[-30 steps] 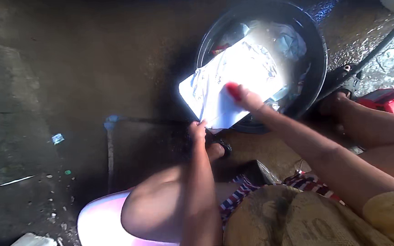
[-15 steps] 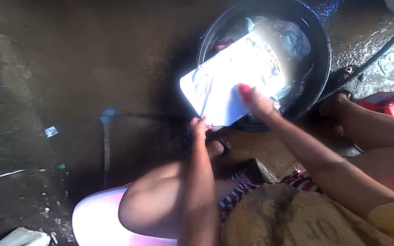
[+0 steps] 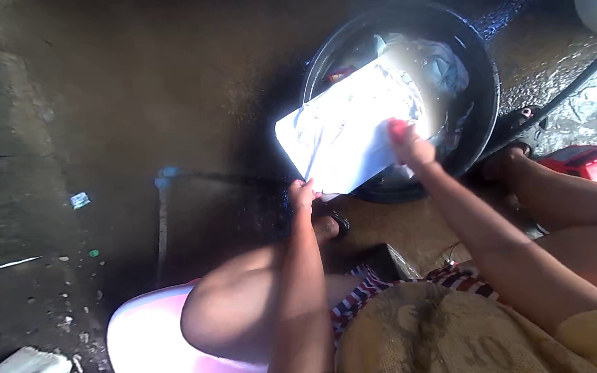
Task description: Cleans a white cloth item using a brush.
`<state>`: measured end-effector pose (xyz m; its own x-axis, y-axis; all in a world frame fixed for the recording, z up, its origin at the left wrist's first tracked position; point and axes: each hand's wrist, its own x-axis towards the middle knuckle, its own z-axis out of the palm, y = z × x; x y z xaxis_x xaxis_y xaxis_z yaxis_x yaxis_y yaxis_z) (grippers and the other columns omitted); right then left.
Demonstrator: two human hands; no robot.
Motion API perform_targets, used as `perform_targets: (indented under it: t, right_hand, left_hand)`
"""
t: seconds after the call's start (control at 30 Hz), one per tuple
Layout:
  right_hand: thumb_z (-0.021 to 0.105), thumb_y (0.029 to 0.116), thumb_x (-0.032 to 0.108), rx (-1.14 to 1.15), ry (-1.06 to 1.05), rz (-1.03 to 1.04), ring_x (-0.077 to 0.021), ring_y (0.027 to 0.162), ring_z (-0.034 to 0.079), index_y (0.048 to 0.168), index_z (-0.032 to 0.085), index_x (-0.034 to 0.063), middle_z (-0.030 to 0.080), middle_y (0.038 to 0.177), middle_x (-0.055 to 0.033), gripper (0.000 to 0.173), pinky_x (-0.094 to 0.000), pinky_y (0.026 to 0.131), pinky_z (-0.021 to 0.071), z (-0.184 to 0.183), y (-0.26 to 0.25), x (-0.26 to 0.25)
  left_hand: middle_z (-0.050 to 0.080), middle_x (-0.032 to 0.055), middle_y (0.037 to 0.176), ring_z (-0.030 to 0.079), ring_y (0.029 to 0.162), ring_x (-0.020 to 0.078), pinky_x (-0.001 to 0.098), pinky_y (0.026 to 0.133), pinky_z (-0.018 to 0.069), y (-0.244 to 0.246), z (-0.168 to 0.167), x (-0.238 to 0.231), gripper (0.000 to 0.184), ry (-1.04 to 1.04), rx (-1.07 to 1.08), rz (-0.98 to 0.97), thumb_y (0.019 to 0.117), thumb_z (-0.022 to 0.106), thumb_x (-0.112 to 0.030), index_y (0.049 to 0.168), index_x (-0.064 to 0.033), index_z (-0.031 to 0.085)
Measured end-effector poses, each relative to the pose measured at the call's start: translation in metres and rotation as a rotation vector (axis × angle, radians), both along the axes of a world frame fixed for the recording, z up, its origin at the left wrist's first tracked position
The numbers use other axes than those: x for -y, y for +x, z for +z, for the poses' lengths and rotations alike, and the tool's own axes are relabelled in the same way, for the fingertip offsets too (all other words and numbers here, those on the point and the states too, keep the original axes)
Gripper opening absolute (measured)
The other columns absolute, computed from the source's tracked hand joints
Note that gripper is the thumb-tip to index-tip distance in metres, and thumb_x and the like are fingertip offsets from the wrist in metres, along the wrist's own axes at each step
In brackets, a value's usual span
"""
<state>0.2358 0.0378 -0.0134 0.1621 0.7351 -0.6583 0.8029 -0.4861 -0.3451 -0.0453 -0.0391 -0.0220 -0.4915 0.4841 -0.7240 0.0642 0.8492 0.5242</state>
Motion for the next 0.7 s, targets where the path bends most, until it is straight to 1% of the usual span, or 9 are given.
perform_targets:
  t: [0.07,0.13,0.2,0.3,0.37,0.5,0.6,0.63,0.7]
  right_hand:
    - [0.071,0.0943,0.045,0.120,0.001,-0.139,-0.0510,0.115,0.065,0.150,0.039,0.0013,0.065,0.126,-0.0305,0.078,-0.0718,0.093,0.0485,-0.005,0.031,-0.016]
    - [0.073,0.0933,0.041,0.099,0.017,-0.155,-0.0514,0.117,0.064,0.149,0.039,-0.0007,0.064,0.129,-0.0314,0.078,-0.0718,0.094,0.0482,0.009,0.012,-0.016]
    - [0.072,0.0946,0.035,-0.048,0.053,0.003,-0.0505,0.110,0.066,0.147,0.043,0.0001,0.065,0.126,-0.0304,0.070,-0.0703,0.089,0.0525,0.025,-0.046,0.002]
    - [0.071,0.0953,0.035,-0.264,0.020,0.459,-0.0465,0.109,0.068,0.144,0.047,0.0009,0.062,0.128,-0.0285,0.064,-0.0640,0.087,0.0551,0.035,-0.136,0.032]
    - [0.068,0.0974,0.036,-0.279,-0.010,0.575,-0.0476,0.112,0.066,0.148,0.044,0.0036,0.060,0.132,-0.0291,0.065,-0.0656,0.088,0.0533,0.029,-0.143,0.013]
    - [0.071,0.0961,0.036,-0.138,0.039,0.332,-0.0505,0.115,0.065,0.152,0.039,0.0038,0.064,0.128,-0.0297,0.071,-0.0722,0.092,0.0500,0.003,-0.075,-0.055]
    - [0.072,0.0948,0.039,-0.031,0.075,0.235,-0.0491,0.115,0.065,0.148,0.040,0.0021,0.065,0.128,-0.0287,0.072,-0.0696,0.094,0.0497,0.013,-0.068,-0.070]
    - [0.072,0.0946,0.036,-0.052,0.092,0.289,-0.0495,0.114,0.066,0.148,0.042,0.0016,0.064,0.129,-0.0289,0.070,-0.0697,0.092,0.0501,0.017,-0.078,-0.059]
    - [0.072,0.0950,0.031,-0.159,0.090,0.586,-0.0495,0.111,0.066,0.145,0.047,0.0010,0.061,0.131,-0.0299,0.063,-0.0687,0.088,0.0532,0.023,-0.107,-0.021]
  left_hand:
    - [0.054,0.0098,0.080,0.057,0.060,0.0162,0.0357,0.065,0.0587,0.000,0.005,-0.001,0.025,-0.015,-0.002,-0.007,0.1043,0.063,-0.021,0.106,0.0026,0.054]
    - [0.054,0.0110,0.083,0.058,0.063,0.0170,0.0361,0.067,0.0586,0.002,0.007,-0.001,0.027,-0.032,-0.004,-0.032,0.1044,0.063,-0.023,0.108,0.0029,0.054]
    - [0.060,0.0153,0.091,0.062,0.071,0.0201,0.0389,0.072,0.0590,0.000,0.002,0.000,0.033,-0.036,-0.030,-0.071,0.1026,0.066,-0.025,0.112,0.0047,0.056]
    - [0.068,0.0253,0.107,0.068,0.092,0.0326,0.0519,0.085,0.0568,-0.007,-0.003,0.007,0.035,-0.016,-0.079,-0.150,0.1008,0.067,-0.022,0.119,0.0071,0.062]
    - [0.066,0.0248,0.106,0.067,0.090,0.0312,0.0502,0.083,0.0572,-0.009,-0.003,0.007,0.030,-0.002,-0.045,-0.134,0.1017,0.064,-0.017,0.118,0.0077,0.060]
    - [0.061,0.0169,0.093,0.063,0.070,0.0206,0.0395,0.070,0.0599,-0.005,-0.006,0.005,0.035,-0.001,0.022,-0.033,0.0986,0.072,-0.022,0.108,0.0064,0.056]
    - [0.062,0.0193,0.096,0.063,0.073,0.0221,0.0409,0.073,0.0594,-0.006,0.000,0.002,0.037,-0.019,0.022,-0.037,0.0993,0.071,-0.023,0.115,0.0082,0.056]
    - [0.061,0.0183,0.095,0.062,0.072,0.0213,0.0402,0.073,0.0589,-0.005,0.002,0.002,0.037,-0.029,0.019,-0.055,0.0998,0.070,-0.023,0.115,0.0074,0.056]
    - [0.061,0.0181,0.097,0.061,0.074,0.0222,0.0411,0.074,0.0582,-0.004,0.005,0.003,0.033,-0.037,0.020,-0.088,0.1002,0.070,-0.021,0.116,0.0058,0.056]
